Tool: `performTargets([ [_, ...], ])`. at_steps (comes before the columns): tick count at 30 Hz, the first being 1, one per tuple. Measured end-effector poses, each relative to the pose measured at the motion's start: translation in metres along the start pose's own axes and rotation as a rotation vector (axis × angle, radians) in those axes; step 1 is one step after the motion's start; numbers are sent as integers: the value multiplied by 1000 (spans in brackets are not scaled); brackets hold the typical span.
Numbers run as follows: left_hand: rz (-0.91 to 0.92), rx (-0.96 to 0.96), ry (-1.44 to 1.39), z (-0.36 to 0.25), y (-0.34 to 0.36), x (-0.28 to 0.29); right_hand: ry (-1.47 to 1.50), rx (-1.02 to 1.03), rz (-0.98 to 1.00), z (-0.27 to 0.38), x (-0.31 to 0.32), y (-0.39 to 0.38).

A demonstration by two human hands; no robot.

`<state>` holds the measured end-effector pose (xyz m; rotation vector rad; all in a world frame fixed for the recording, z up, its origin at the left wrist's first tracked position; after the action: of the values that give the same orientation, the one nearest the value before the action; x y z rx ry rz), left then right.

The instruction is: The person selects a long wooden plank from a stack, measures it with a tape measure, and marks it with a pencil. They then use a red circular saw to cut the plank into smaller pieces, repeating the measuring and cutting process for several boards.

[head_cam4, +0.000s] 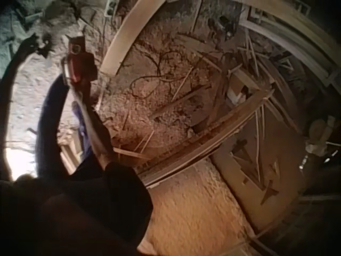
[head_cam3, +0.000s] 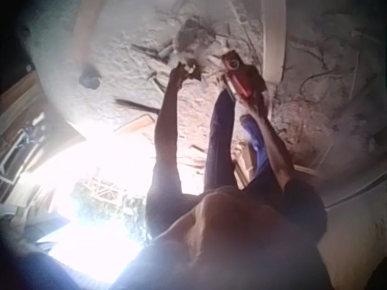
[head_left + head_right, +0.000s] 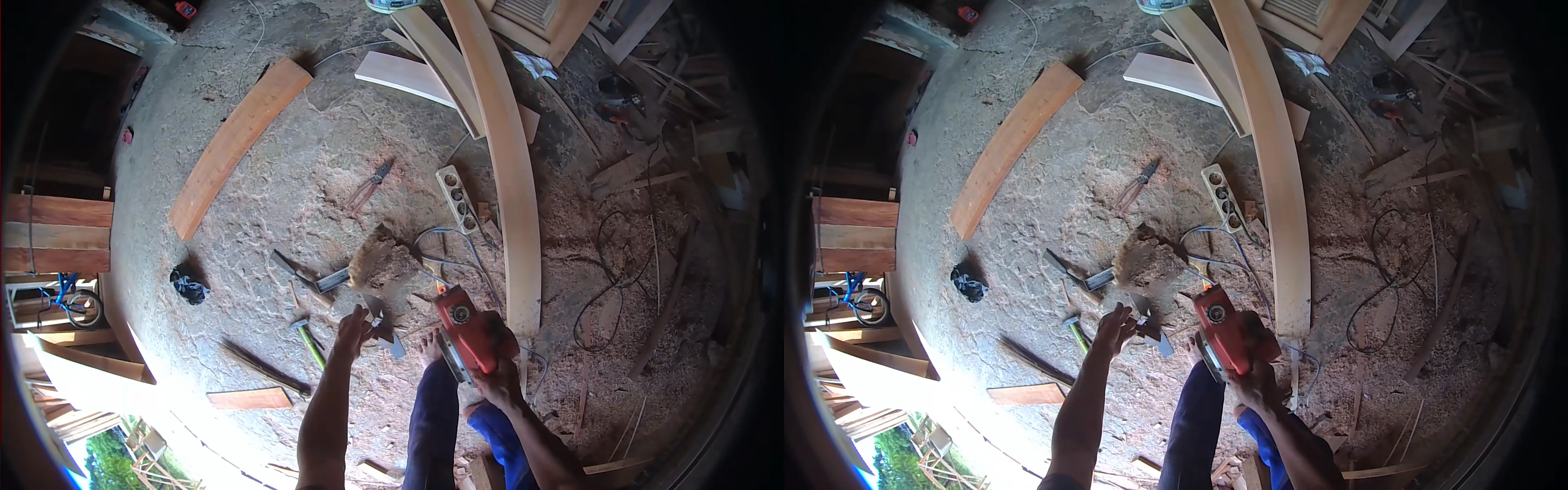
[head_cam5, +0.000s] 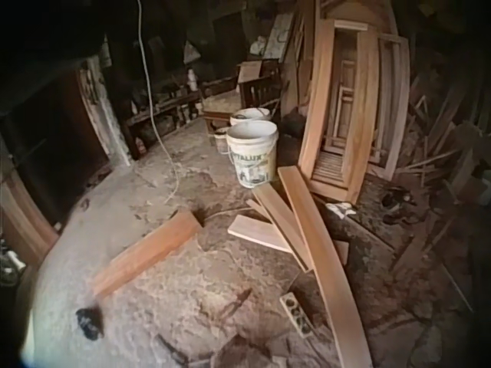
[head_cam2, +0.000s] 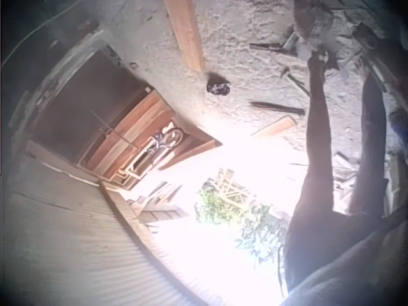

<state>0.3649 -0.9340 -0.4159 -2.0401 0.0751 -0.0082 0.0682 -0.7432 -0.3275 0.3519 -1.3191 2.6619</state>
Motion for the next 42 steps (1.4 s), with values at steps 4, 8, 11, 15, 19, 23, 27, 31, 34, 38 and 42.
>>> performTargets([
  [4, 241, -433, 582, 34, -130, -28, -10, 330, -110, 54, -41, 74],
  [8, 448, -889, 955, 52, -268, -69, -216, 554, -175, 52, -101, 164],
  [11, 277, -525, 821, 23, -290, -87, -255, 518, -95, 90, -144, 212],
  [15, 165, -707, 872, 54, -281, -67, -164, 669, -151, 121, -199, 242],
  [19, 53, -380, 775, 36, -281, -74, -236, 751, -41, 121, -250, 301],
  [23, 46, -453, 825, 40, -269, -74, -665, 1124, -210, 137, -243, 368],
  [27, -25, -636, 799, 69, -260, -50, -492, 553, 154, 197, -229, 290],
  [31, -42, -390, 816, 49, -254, -75, -528, 488, -323, 161, -190, 189],
  [34, 31, -446, 990, 51, -259, -95, -374, 303, 41, 88, -149, 89],
  [38, 213, -577, 1224, 52, -304, -132, -252, 117, -6, 8, -45, -80],
  [42, 563, -717, 1434, 55, -342, -165, -155, 44, -209, -53, 65, -222],
])
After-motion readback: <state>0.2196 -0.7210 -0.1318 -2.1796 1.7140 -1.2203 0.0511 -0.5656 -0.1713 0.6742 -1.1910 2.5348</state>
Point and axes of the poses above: each hand's wrist, its own y-axis towards the middle knuckle, its own x-axis out of the back of the hand, z = x × y, the point moved 2 cm from there along y, towards the middle knuckle, and after that the axes turned 4 degrees about -x, right-handed, at the moved point
